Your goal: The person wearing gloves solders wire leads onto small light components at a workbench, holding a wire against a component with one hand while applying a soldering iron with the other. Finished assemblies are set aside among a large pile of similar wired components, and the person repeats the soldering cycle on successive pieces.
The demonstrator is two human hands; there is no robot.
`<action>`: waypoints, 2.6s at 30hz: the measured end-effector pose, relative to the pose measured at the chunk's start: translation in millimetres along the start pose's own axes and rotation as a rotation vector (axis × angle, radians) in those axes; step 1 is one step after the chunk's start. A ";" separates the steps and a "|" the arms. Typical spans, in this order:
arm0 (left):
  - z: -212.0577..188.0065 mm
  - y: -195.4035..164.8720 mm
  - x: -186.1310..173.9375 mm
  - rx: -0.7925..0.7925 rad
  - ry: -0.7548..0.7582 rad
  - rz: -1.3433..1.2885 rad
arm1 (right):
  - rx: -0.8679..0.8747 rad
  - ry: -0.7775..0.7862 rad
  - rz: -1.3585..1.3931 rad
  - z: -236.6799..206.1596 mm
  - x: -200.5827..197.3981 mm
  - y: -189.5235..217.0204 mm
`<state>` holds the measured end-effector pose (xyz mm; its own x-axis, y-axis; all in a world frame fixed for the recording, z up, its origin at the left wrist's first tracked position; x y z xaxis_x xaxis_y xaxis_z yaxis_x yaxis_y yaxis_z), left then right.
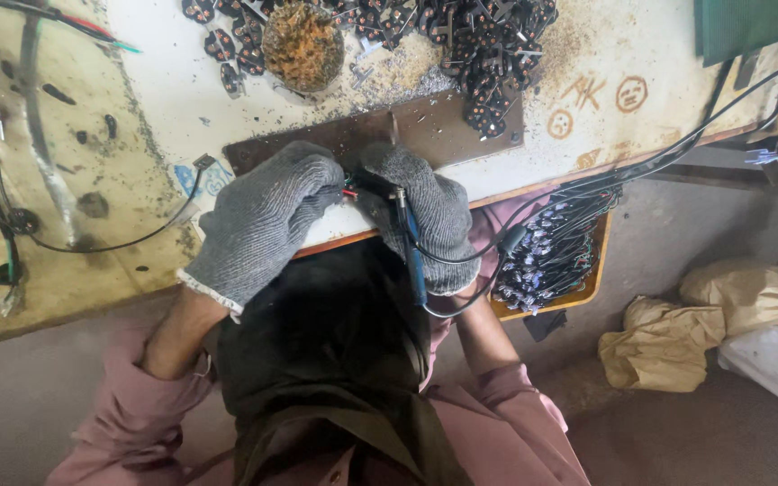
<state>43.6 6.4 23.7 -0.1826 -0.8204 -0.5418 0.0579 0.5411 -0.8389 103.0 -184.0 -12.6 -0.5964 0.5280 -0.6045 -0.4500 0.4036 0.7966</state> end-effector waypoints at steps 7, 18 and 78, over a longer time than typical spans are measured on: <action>-4.4 -1.2 16.8 -0.129 -0.101 -0.041 | 0.128 0.023 0.039 -1.7 -1.2 6.7; 1.4 4.0 5.1 -0.017 -0.069 0.030 | 0.058 -0.021 -0.059 5.7 -3.0 13.7; 6.4 9.7 9.3 -0.116 0.008 0.063 | 0.128 0.204 -0.270 -39.8 -2.7 -43.5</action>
<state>48.7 2.9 10.2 -0.1903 -0.7828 -0.5925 -0.0445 0.6097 -0.7913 97.7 -232.7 -45.6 -0.5935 0.2343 -0.7700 -0.5303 0.6058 0.5931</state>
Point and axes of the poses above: each hand's wrist, its own z-axis towards the middle knuckle, its own x-axis out of the palm, y = z × x, the point moved 3 cm from there along z, towards the middle knuckle, and after that the axes turned 15 degrees about y, right-handed, at the moved point
